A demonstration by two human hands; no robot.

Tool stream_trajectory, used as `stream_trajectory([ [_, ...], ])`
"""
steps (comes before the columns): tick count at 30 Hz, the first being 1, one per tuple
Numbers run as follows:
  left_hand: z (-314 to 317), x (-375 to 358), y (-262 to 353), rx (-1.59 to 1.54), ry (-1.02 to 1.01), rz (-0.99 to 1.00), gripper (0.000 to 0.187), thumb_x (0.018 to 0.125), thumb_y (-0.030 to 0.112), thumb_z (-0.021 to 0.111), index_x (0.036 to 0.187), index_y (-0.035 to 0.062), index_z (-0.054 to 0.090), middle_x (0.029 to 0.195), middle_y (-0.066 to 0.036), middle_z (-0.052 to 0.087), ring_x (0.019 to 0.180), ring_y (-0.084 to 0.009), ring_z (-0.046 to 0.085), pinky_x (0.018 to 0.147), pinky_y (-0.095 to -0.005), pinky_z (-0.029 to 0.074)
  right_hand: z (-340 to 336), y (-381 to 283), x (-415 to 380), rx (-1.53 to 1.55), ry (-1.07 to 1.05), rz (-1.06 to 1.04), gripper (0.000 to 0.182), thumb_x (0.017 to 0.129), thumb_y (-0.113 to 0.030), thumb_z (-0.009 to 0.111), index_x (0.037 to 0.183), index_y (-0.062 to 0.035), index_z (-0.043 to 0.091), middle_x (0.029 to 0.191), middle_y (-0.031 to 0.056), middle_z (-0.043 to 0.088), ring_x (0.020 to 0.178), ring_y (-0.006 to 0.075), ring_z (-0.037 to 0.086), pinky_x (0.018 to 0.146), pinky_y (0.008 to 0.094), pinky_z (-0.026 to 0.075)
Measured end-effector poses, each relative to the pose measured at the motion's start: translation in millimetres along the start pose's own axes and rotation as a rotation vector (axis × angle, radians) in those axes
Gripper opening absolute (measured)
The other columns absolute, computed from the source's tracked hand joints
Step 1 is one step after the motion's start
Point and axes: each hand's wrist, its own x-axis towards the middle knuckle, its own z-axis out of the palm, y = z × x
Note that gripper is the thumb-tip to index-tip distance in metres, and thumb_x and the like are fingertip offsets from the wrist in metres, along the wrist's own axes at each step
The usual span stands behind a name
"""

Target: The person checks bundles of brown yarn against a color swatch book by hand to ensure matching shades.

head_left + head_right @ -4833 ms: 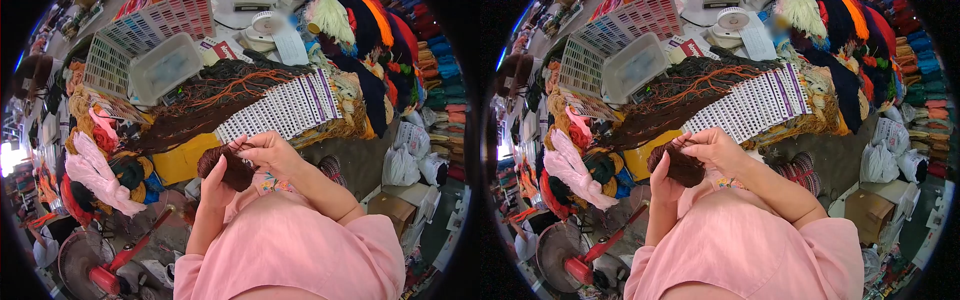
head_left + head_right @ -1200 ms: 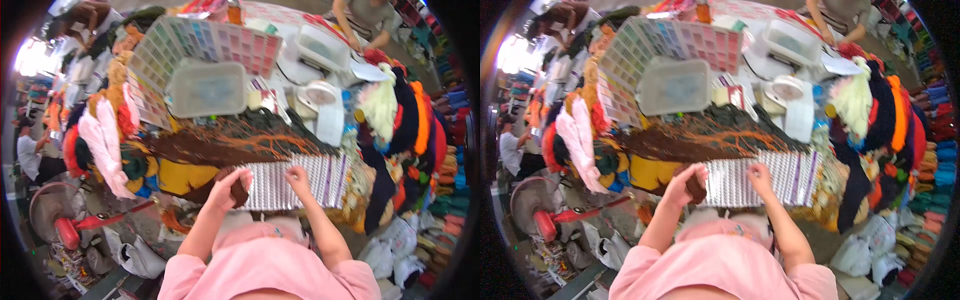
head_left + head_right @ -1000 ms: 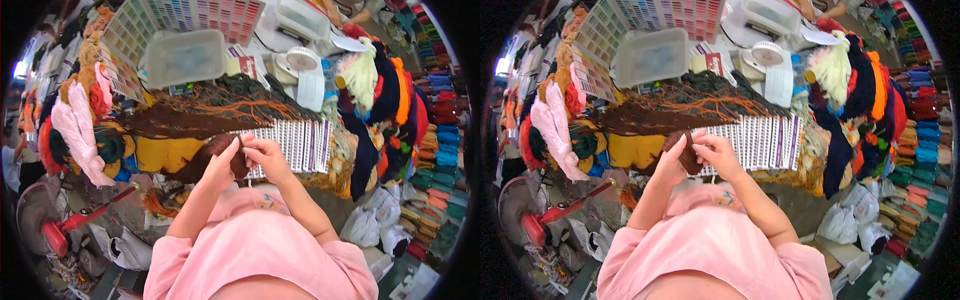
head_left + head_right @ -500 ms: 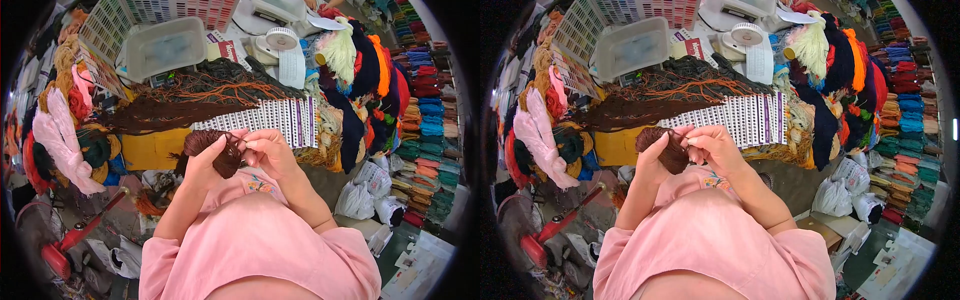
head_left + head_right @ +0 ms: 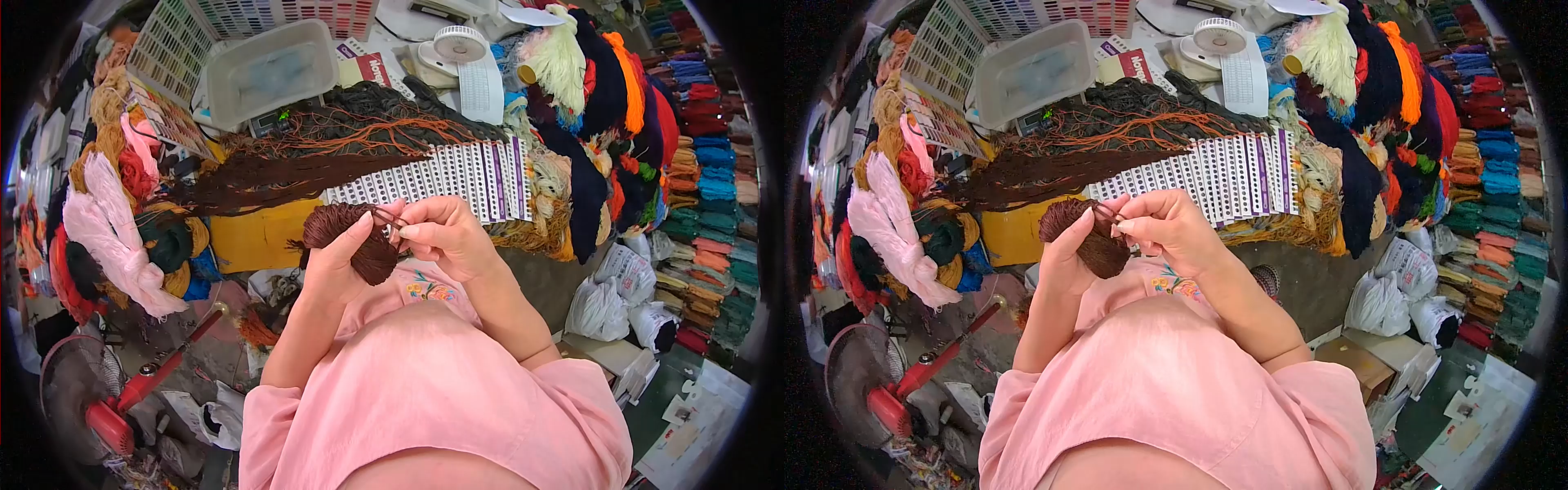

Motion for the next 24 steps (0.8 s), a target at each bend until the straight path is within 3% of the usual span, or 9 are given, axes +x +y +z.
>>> stream_trajectory([
  [9, -5.4, -0.7, -2.0, -0.037, -0.125, -0.055, 0.028, 0.081, 0.011, 0.047, 0.101, -0.0077, 0.049, 0.092, -0.014, 0.055, 0.083, -0.0189, 0.054, 0.076, -0.0309, 0.043, 0.4, -2.7, -6.8, 0.024, -0.024, 0.034, 0.012, 0.073, -0.003, 0.055, 0.084, 0.0029, 0.058, 0.072, 0.0089, 0.059, 0.051, 0.0043, 0.047, 0.042, 0.0141, 0.035],
  [11, -9.9, -1.1, -4.3, 0.104, -0.135, -0.049, 0.038, 0.084, 0.023, 0.037, 0.107, -0.0066, 0.045, 0.090, -0.011, 0.053, 0.082, -0.0162, 0.051, 0.076, -0.0300, 0.040, -0.5, -2.3, -6.9, 0.024, -0.049, 0.052, 0.012, 0.074, -0.003, 0.055, 0.084, 0.0029, 0.058, 0.077, 0.0083, 0.060, 0.051, 0.0036, 0.048, 0.042, 0.0140, 0.034],
  [14, -6.1, -4.3, -4.7, 0.074, -0.019, -0.054, 0.041, 0.086, 0.027, 0.031, 0.107, -0.0052, 0.045, 0.098, -0.013, 0.053, 0.090, -0.0192, 0.050, 0.080, -0.0343, 0.039, 0.3, 3.9, -7.6, 0.015, -0.057, -0.032, 0.013, 0.075, -0.003, 0.054, 0.085, 0.0028, 0.058, 0.082, 0.0073, 0.060, 0.049, 0.0025, 0.047, 0.041, 0.0140, 0.033],
  [16, 2.0, -7.0, -3.9, 0.002, -0.025, -0.016, 0.037, 0.086, 0.024, 0.034, 0.105, -0.0053, 0.046, 0.099, -0.014, 0.052, 0.092, -0.0201, 0.050, 0.081, -0.0356, 0.040, -0.2, 3.2, -8.5, 0.018, 0.016, 0.006, 0.014, 0.076, -0.003, 0.052, 0.088, 0.0025, 0.057, 0.088, 0.0076, 0.060, 0.047, 0.0008, 0.044, 0.039, 0.0132, 0.030],
  [17, 4.1, -8.2, -3.6, -0.069, -0.033, 0.022, 0.033, 0.085, 0.021, 0.037, 0.104, -0.0054, 0.047, 0.100, -0.014, 0.052, 0.094, -0.0210, 0.050, 0.082, -0.0370, 0.040, 3.9, -1.1, -9.2, 0.058, 0.081, 0.067, 0.015, 0.078, -0.006, 0.050, 0.089, 0.0018, 0.056, 0.077, 0.0034, 0.060, 0.043, -0.0008, 0.037, 0.037, 0.0131, 0.027],
  [18, 1.7, -8.2, -2.3, -0.084, -0.178, 0.005, 0.036, 0.086, 0.022, 0.035, 0.110, -0.0036, 0.042, 0.108, -0.013, 0.049, 0.101, -0.0212, 0.046, 0.085, -0.0398, 0.038, 1.2, 0.4, -8.4, 0.061, 0.081, 0.066, 0.015, 0.078, -0.006, 0.050, 0.089, 0.0018, 0.056, 0.077, 0.0034, 0.060, 0.043, -0.0008, 0.037, 0.037, 0.0131, 0.027],
  [21, 3.1, -11.1, -3.9, 0.030, -0.128, 0.032, 0.038, 0.086, 0.022, 0.034, 0.115, -0.0020, 0.038, 0.116, -0.011, 0.042, 0.106, -0.0206, 0.041, 0.087, -0.0403, 0.036, 0.5, 2.4, -8.1, 0.122, 0.020, 0.058, 0.017, 0.080, -0.011, 0.049, 0.088, 0.0015, 0.057, 0.055, -0.0055, 0.046, 0.039, -0.0011, 0.024, 0.034, 0.0143, 0.021],
  [23, 4.5, -14.1, -4.9, 0.112, -0.125, 0.040, 0.040, 0.086, 0.022, 0.034, 0.118, -0.0020, 0.034, 0.122, -0.010, 0.036, 0.109, -0.0196, 0.038, 0.087, -0.0382, 0.036, 4.9, 3.5, -7.3, -0.071, 0.086, 0.050, 0.016, 0.079, -0.011, 0.050, 0.087, 0.0015, 0.057, 0.057, -0.0050, 0.049, 0.039, -0.0019, 0.027, 0.034, 0.0136, 0.022],
  [24, 8.6, -15.7, -4.4, 0.154, -0.122, 0.054, 0.040, 0.086, 0.022, 0.035, 0.118, -0.0021, 0.033, 0.122, -0.010, 0.035, 0.109, -0.0194, 0.037, 0.087, -0.0375, 0.036, 10.8, 0.3, -6.9, -0.147, 0.089, 0.062, 0.015, 0.078, -0.008, 0.052, 0.086, 0.0024, 0.058, 0.063, -0.0032, 0.052, 0.044, -0.0014, 0.036, 0.038, 0.0133, 0.029],
])
